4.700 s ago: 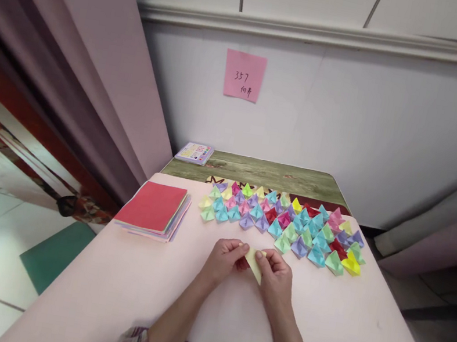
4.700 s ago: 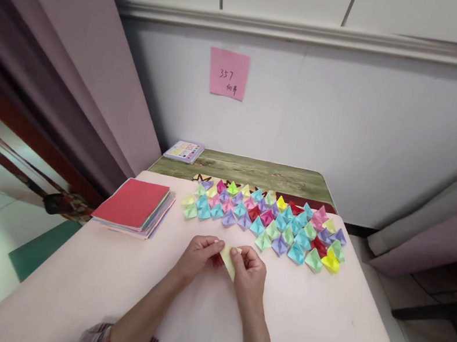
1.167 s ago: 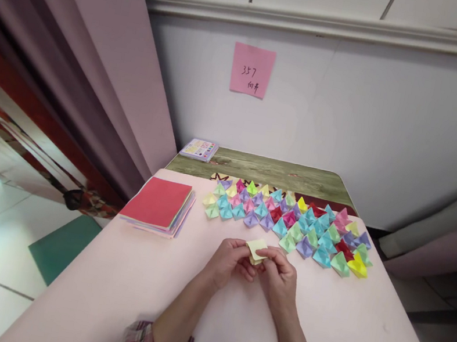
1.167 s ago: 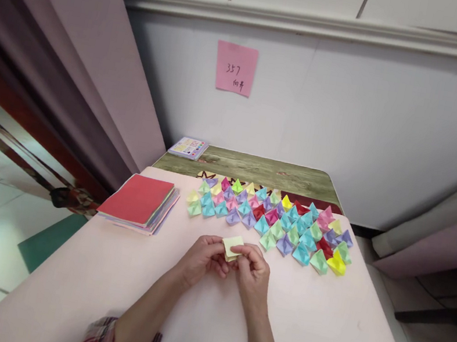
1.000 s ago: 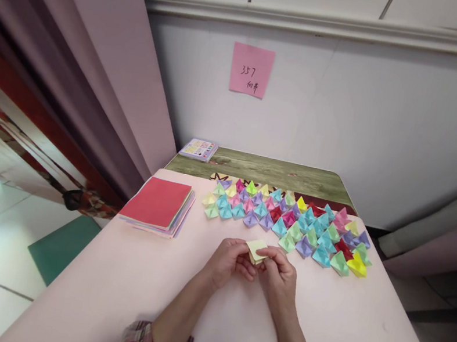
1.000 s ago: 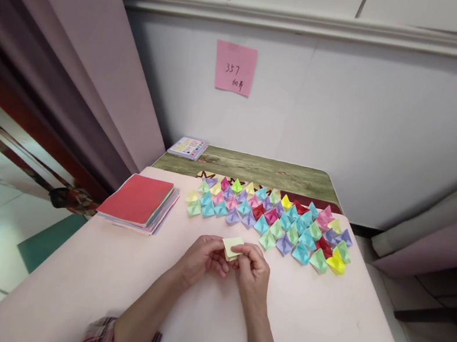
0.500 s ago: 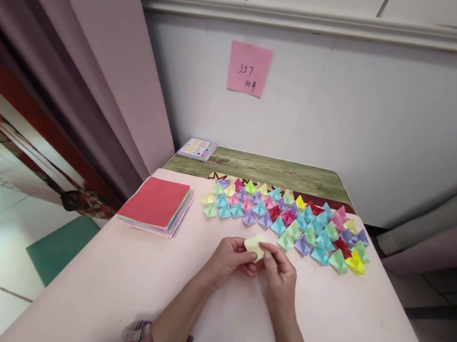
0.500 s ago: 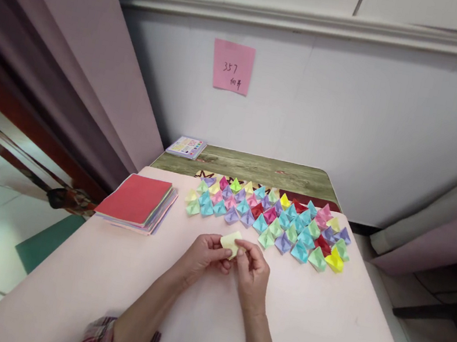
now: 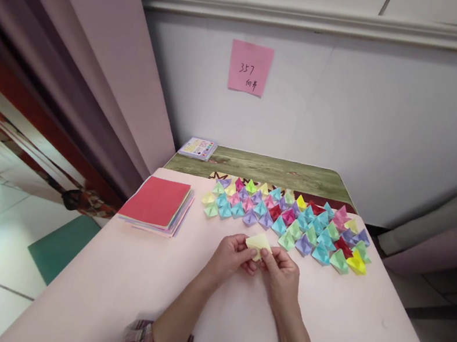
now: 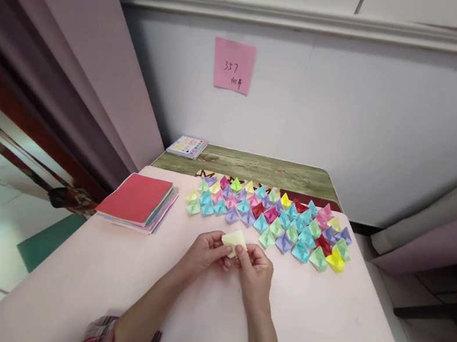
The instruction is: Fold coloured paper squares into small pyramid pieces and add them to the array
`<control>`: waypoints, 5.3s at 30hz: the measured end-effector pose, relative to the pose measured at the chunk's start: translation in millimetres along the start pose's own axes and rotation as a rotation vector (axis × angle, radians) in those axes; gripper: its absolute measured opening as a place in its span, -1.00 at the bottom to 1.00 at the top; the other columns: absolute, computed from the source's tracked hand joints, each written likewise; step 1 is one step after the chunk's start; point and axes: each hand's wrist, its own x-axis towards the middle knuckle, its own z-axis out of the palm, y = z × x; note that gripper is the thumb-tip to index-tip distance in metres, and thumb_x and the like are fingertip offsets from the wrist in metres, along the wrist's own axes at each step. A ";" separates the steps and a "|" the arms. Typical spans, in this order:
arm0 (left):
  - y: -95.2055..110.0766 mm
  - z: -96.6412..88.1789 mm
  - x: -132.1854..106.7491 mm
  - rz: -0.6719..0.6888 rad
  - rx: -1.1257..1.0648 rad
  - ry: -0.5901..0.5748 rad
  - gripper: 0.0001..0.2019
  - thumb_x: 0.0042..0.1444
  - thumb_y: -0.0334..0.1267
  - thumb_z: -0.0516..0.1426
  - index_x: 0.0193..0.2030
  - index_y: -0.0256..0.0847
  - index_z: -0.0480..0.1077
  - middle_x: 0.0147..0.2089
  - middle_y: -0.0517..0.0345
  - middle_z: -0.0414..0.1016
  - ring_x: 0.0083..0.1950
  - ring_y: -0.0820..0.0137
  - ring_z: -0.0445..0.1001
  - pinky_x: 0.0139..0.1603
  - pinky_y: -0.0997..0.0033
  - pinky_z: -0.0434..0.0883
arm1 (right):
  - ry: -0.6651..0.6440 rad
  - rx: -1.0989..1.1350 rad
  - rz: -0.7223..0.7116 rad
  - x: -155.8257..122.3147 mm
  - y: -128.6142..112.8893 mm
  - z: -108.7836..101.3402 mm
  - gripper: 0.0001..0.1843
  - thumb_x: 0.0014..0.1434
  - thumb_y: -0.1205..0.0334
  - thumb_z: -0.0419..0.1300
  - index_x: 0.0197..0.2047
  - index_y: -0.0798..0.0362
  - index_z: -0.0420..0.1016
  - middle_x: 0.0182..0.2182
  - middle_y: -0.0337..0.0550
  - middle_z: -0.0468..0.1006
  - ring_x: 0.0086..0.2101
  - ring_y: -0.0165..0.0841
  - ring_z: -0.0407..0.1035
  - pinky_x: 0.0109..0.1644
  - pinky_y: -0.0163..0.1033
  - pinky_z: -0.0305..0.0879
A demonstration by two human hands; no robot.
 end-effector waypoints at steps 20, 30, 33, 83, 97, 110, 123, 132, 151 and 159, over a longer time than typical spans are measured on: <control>6.7 4.4 -2.4 0.129 -0.072 0.117 -0.70 -0.14 -0.19 0.37 -0.32 -0.30 0.45 -0.43 0.12 0.55 -0.41 0.39 0.52 -0.25 0.36 0.49 | 0.012 0.226 0.001 -1.9 -8.8 8.9 -0.70 0.00 0.03 0.38 -0.27 0.05 0.55 -0.42 -0.16 0.60 -0.39 -0.30 0.50 -0.23 -0.16 0.48; 1.7 4.2 -1.8 0.157 0.036 0.183 -0.69 -0.12 -0.11 0.36 -0.41 -0.29 0.43 -0.50 0.15 0.53 -0.44 0.37 0.54 -0.32 0.40 0.48 | 0.080 0.157 0.000 -2.8 -5.3 9.4 -0.66 0.00 0.01 0.38 -0.27 0.05 0.47 -0.47 -0.21 0.54 -0.47 -0.36 0.43 -0.36 -0.26 0.40; -2.3 3.9 0.2 0.158 -0.007 0.183 -0.63 -0.15 -0.12 0.38 -0.25 -0.27 0.43 -0.49 0.20 0.53 -0.46 0.40 0.53 -0.32 0.40 0.49 | 0.100 0.196 0.023 -1.2 -2.0 9.1 -0.57 -0.02 0.04 0.41 -0.13 0.03 0.44 -0.50 -0.27 0.51 -0.50 -0.41 0.39 -0.38 -0.29 0.37; 2.0 5.7 -2.9 0.280 0.262 0.143 -0.78 -0.05 -0.22 0.30 -0.31 -0.26 0.41 -0.46 0.28 0.30 -0.45 0.54 0.23 -0.41 0.54 0.19 | 0.080 0.101 0.047 0.8 5.4 4.4 -0.66 0.08 -0.03 0.30 -0.20 0.07 0.58 -0.46 -0.21 0.52 -0.44 -0.40 0.37 -0.33 -0.30 0.36; 9.8 -7.0 -3.7 -0.096 0.048 -0.036 -0.63 0.00 0.05 0.25 -0.41 -0.26 0.39 -0.56 0.23 0.41 -0.63 0.55 0.30 -0.59 0.55 0.24 | -0.101 0.131 0.036 -3.2 -3.1 4.2 -0.64 0.21 -0.05 0.17 -0.13 0.05 0.55 -0.57 -0.28 0.40 -0.53 -0.42 0.29 -0.42 -0.33 0.26; 1.9 -9.2 1.1 0.061 -0.047 0.028 -0.55 -0.24 -0.20 0.42 -0.23 -0.25 0.36 -0.40 0.19 0.51 -0.40 0.39 0.52 -0.32 0.40 0.46 | -0.126 0.129 0.015 -2.0 -2.9 8.5 -0.75 0.09 0.04 0.32 -0.30 0.05 0.51 -0.47 -0.23 0.51 -0.46 -0.40 0.37 -0.36 -0.32 0.33; 1.0 3.8 -1.2 -0.071 -0.040 0.077 -0.76 -0.14 -0.20 0.33 -0.45 -0.33 0.43 -0.55 0.13 0.48 -0.55 0.46 0.43 -0.49 0.48 0.37 | -0.059 -0.058 -0.157 0.3 1.9 4.5 -0.82 0.11 0.17 0.25 -0.23 -0.01 0.63 -0.38 -0.18 0.53 -0.47 -0.40 0.34 -0.38 -0.28 0.33; 3.4 4.6 -6.1 -0.093 -0.152 0.045 -0.74 -0.13 -0.19 0.35 -0.37 -0.35 0.50 -0.45 0.05 0.56 -0.50 0.42 0.49 -0.38 0.38 0.49 | -0.140 -0.296 -0.490 -2.5 -1.6 -7.6 -0.57 0.11 0.44 0.06 -0.09 -0.11 0.63 -0.23 -0.13 0.45 -0.26 -0.33 0.41 -0.23 -0.25 0.37; 8.0 -3.4 -4.1 0.019 0.048 -0.034 -0.65 -0.19 -0.07 0.39 -0.42 -0.35 0.50 -0.54 0.13 0.52 -0.52 0.42 0.47 -0.40 0.42 0.43 | -0.078 -0.327 -0.419 3.1 2.8 -6.4 -0.72 0.21 0.14 0.21 -0.02 -0.08 0.58 -0.15 -0.05 0.54 -0.12 -0.22 0.42 -0.06 -0.11 0.40; 3.0 1.3 -3.0 0.030 0.005 0.017 -0.60 -0.23 -0.08 0.41 -0.37 -0.29 0.39 -0.55 0.18 0.50 -0.52 0.39 0.49 -0.40 0.37 0.48 | -0.085 -0.310 -0.390 4.4 3.9 -7.2 -0.77 0.19 0.10 0.22 -0.14 -0.07 0.63 -0.19 -0.06 0.58 -0.15 -0.21 0.46 -0.09 -0.11 0.41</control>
